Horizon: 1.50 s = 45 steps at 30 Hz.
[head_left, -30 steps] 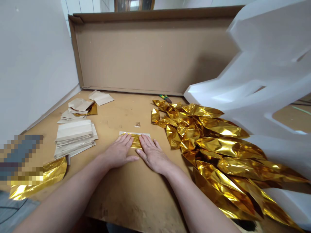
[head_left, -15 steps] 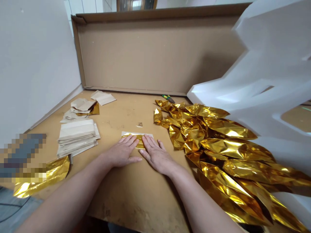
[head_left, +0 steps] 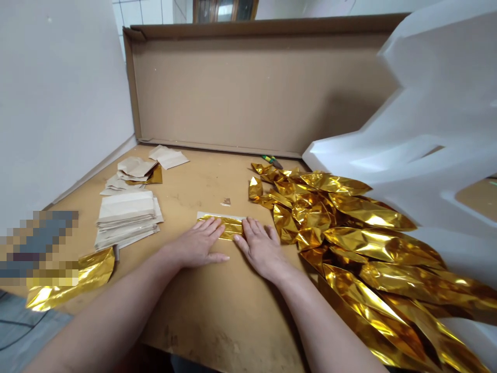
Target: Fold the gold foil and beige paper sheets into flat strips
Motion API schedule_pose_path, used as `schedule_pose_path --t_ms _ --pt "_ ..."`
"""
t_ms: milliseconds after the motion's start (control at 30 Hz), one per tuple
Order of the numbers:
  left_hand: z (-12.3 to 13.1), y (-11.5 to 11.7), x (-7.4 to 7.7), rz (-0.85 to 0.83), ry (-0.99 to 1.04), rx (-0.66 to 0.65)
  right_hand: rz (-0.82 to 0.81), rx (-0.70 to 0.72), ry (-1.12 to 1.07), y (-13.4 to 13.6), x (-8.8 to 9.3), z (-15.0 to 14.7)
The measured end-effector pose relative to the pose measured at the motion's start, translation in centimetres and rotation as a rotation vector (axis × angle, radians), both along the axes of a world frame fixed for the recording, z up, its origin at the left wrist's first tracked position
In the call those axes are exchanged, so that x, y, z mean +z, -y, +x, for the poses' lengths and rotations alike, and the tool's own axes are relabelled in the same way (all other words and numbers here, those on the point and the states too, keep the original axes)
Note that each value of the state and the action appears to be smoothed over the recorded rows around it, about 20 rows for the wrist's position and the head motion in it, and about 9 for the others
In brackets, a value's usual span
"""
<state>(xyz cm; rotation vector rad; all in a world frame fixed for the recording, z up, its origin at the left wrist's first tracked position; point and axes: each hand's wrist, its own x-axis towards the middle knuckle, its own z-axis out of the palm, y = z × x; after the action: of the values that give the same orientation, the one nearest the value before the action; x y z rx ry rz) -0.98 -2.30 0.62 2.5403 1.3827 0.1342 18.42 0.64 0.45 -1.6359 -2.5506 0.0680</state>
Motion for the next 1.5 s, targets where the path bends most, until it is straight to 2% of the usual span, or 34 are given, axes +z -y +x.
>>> schedule_pose_path --t_ms 100,200,367,567,967,1133,1267,1500 --pt "0.0 -0.1 0.0 -0.019 -0.017 -0.006 0.086 0.025 -0.061 -0.2 0.2 -0.5" --pt "0.1 -0.1 0.1 -0.04 -0.017 -0.006 0.109 0.146 -0.127 0.0 0.2 -1.3" --pt "-0.1 -0.1 -0.1 -0.013 0.045 -0.001 -0.019 0.297 -0.126 0.7 -0.3 -2.5" --pt "-0.2 -0.1 -0.3 -0.026 0.014 -0.018 -0.121 0.198 -0.064 0.5 -0.4 -1.5" --pt "-1.3 -0.3 -0.5 -0.008 -0.025 0.126 -0.148 0.108 -0.022 0.3 -0.1 -1.4" --pt "-1.1 -0.3 -0.5 0.045 -0.002 0.119 -0.156 0.097 0.001 0.3 0.1 -1.5" --pt "-0.7 -0.1 -0.2 0.089 0.01 0.061 -0.139 0.108 0.003 0.2 -0.2 -1.5" --pt "-0.6 -0.2 -0.6 0.041 0.008 -0.003 -0.135 0.128 -0.016 0.2 -0.4 -1.4"
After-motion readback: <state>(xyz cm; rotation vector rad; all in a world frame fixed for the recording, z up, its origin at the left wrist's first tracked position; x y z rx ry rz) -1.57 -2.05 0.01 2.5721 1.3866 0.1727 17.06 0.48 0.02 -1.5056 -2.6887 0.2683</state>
